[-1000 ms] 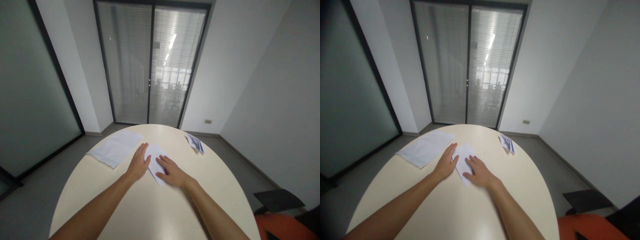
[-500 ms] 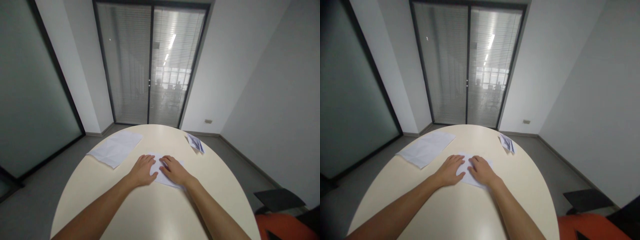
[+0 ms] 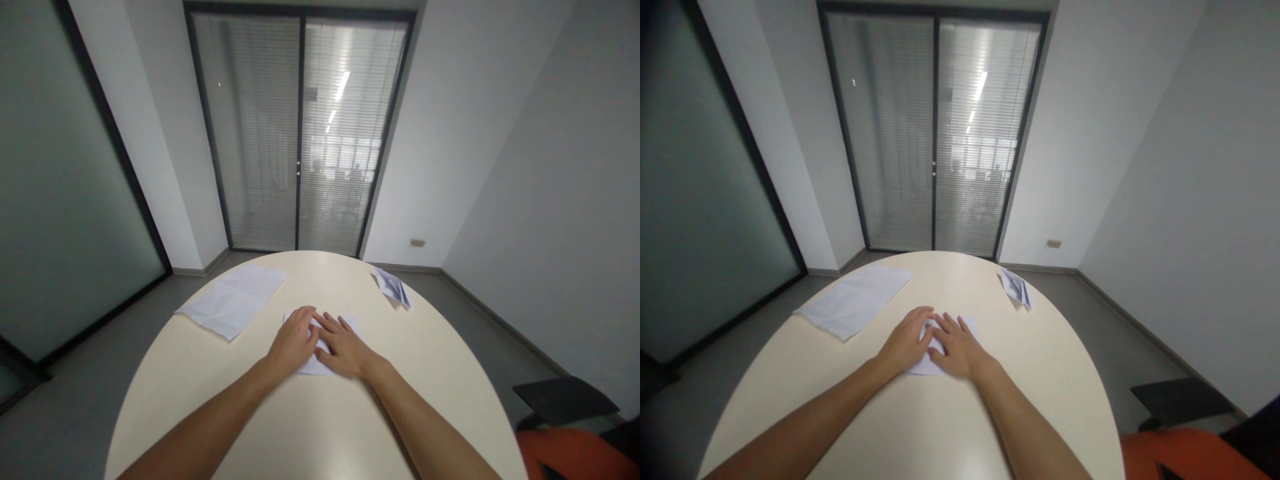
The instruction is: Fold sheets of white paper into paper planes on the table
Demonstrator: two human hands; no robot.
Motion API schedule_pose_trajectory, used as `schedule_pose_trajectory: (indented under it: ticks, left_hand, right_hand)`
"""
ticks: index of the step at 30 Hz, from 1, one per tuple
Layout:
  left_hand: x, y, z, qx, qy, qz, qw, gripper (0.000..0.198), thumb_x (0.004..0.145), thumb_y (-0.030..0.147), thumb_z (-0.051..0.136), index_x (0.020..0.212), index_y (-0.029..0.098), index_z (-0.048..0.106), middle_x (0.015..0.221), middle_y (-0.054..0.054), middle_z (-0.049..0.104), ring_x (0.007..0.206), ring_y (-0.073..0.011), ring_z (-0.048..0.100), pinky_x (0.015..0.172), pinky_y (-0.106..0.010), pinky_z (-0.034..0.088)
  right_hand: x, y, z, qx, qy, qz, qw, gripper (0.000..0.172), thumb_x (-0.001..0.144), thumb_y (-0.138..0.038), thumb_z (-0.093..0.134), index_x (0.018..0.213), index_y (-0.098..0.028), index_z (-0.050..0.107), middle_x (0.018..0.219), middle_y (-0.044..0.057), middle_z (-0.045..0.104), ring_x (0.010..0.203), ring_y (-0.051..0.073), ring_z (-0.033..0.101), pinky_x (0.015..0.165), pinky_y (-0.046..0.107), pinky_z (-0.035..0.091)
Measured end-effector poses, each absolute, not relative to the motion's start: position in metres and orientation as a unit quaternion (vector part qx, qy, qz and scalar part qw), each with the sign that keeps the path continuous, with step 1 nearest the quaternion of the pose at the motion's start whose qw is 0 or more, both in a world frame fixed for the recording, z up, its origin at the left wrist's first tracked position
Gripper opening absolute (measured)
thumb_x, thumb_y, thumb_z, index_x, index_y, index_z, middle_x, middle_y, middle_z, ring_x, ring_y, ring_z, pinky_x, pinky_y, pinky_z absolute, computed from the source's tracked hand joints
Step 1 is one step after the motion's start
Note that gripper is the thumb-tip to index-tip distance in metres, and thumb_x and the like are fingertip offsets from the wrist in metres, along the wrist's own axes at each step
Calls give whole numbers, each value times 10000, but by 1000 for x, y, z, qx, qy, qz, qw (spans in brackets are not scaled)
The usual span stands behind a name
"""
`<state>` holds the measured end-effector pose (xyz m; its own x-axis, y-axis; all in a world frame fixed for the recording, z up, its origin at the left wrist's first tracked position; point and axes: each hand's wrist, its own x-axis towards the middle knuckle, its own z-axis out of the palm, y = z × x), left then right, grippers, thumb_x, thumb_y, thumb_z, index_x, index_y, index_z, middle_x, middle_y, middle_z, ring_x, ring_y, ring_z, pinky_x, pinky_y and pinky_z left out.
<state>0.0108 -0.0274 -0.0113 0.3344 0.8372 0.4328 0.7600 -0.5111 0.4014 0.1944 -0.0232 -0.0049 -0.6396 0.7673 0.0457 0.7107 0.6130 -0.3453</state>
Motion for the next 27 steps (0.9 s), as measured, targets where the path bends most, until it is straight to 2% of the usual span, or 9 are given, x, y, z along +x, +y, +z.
schedule_pose_trajectory:
  ticks: [2,6,11,15,18,20,23,27]
  left_hand:
    - [13,-25,-21,831,485,263,76,445,969,281,405,1372,108,482,1472,-168,493,1388,-260,434,1144,-426,360]
    - [13,-24,-37,841,498,198,72,567,1017,427,316,1480,105,379,1550,-167,393,1462,-289,318,1186,-486,278]
    - [12,-25,-35,842,517,146,47,570,1011,412,307,1506,138,370,1594,-121,318,1492,-283,240,1207,-485,231]
    - [14,-25,-31,832,542,113,40,588,987,402,361,1525,164,351,1627,-96,236,1508,-302,175,1218,-520,185]
    - [14,-24,-28,830,545,117,35,576,989,386,356,1525,175,352,1632,-97,222,1509,-296,177,1216,-521,191]
    - [14,-24,-27,833,539,122,32,566,990,359,351,1529,184,345,1628,-102,235,1505,-288,198,1211,-516,210]
    - [13,-23,-26,835,537,122,24,552,991,310,342,1528,181,346,1613,-122,276,1496,-288,228,1203,-519,227]
    - [10,-24,-26,835,538,114,16,543,998,284,313,1523,153,353,1604,-121,297,1494,-290,233,1205,-513,226]
  right_hand:
    - [191,-24,-6,-410,-895,147,97,688,941,-439,481,1569,-275,250,1636,67,209,1509,313,157,1209,580,103]
    - [191,-22,-9,-443,-882,140,84,641,1001,-424,308,1582,-176,204,1631,86,210,1514,276,144,1232,500,118]
    - [201,-16,-9,-518,-846,116,52,640,1009,-398,256,1569,-90,224,1632,113,181,1513,287,138,1229,476,150]
    - [203,-16,-7,-590,-802,68,66,637,994,-317,297,1537,14,253,1610,196,211,1505,323,160,1220,491,166]
    - [196,-20,-6,-555,-823,49,113,601,990,-274,291,1530,-11,300,1606,173,254,1506,287,180,1229,458,160]
    - [190,-23,-6,-506,-849,77,130,593,1012,-311,251,1540,-43,294,1611,141,257,1505,257,195,1228,430,191]
    - [185,-27,-7,-484,-860,119,113,617,1036,-406,190,1558,-85,263,1614,109,253,1502,267,200,1224,453,204]
    - [184,-27,-7,-511,-846,123,86,647,1032,-470,195,1565,-107,249,1623,91,219,1509,298,156,1229,488,158]
